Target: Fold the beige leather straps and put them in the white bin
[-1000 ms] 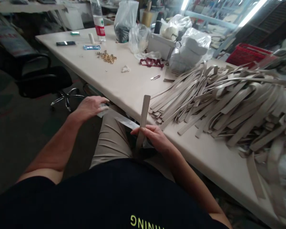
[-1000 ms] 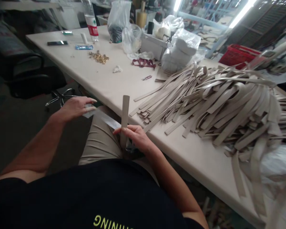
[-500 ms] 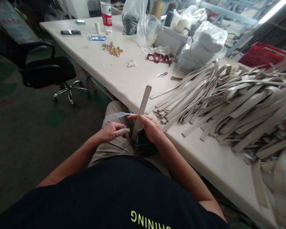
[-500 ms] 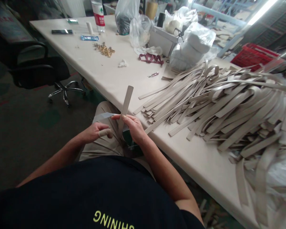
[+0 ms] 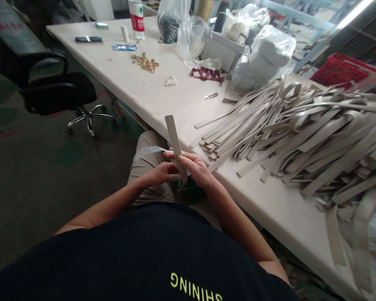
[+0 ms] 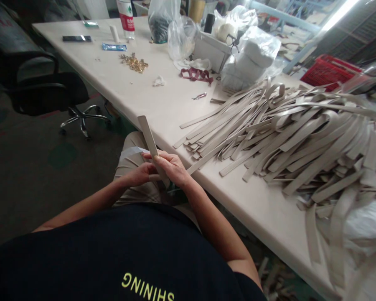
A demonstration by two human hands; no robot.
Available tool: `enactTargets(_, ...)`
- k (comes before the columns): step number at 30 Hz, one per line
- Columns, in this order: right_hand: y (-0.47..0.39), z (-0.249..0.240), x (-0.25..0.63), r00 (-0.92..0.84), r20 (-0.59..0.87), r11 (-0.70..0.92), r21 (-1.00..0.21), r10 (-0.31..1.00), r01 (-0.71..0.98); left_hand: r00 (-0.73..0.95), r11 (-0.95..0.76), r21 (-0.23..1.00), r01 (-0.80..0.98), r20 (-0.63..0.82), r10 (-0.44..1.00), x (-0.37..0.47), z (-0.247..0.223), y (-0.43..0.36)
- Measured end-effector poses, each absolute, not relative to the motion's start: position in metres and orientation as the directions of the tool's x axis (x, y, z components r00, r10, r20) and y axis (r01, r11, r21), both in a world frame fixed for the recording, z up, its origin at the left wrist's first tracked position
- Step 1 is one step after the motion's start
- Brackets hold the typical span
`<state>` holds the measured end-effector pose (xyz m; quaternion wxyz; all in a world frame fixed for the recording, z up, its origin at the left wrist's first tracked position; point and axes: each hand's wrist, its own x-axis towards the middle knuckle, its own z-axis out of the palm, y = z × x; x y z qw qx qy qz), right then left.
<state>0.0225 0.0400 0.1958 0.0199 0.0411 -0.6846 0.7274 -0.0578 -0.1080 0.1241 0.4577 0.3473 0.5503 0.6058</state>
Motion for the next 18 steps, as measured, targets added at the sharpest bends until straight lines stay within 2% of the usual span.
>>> enactTargets(9, 0.043, 0.186, 0.023, -1.0, 0.018, -0.137, -0.99, 0.019, -0.021, -0.483, 0.005, 0.971, -0.238, -0.123, 0.867, -0.049, 0.113, -0.107)
enactTargets(12, 0.04, 0.185, 0.03, -0.998, -0.04, -0.178, -0.984, 0.052, 0.03, -0.605, 0.052, 0.987, -0.15, -0.133, 0.785, -0.043, 0.118, -0.108)
enactTargets(14, 0.039, 0.185, 0.035, -0.995, -0.084, -0.267, -0.961, 0.056, 0.066, -0.699, 0.094, 0.993, -0.071, -0.117, 0.706, -0.04, 0.121, -0.109)
enactTargets(18, 0.043, 0.175, 0.032, -0.993, -0.105, -0.325, -0.942, 0.058, 0.081, -0.709, 0.244, 0.963, 0.118, -0.09, 0.7, -0.049, 0.12, -0.107)
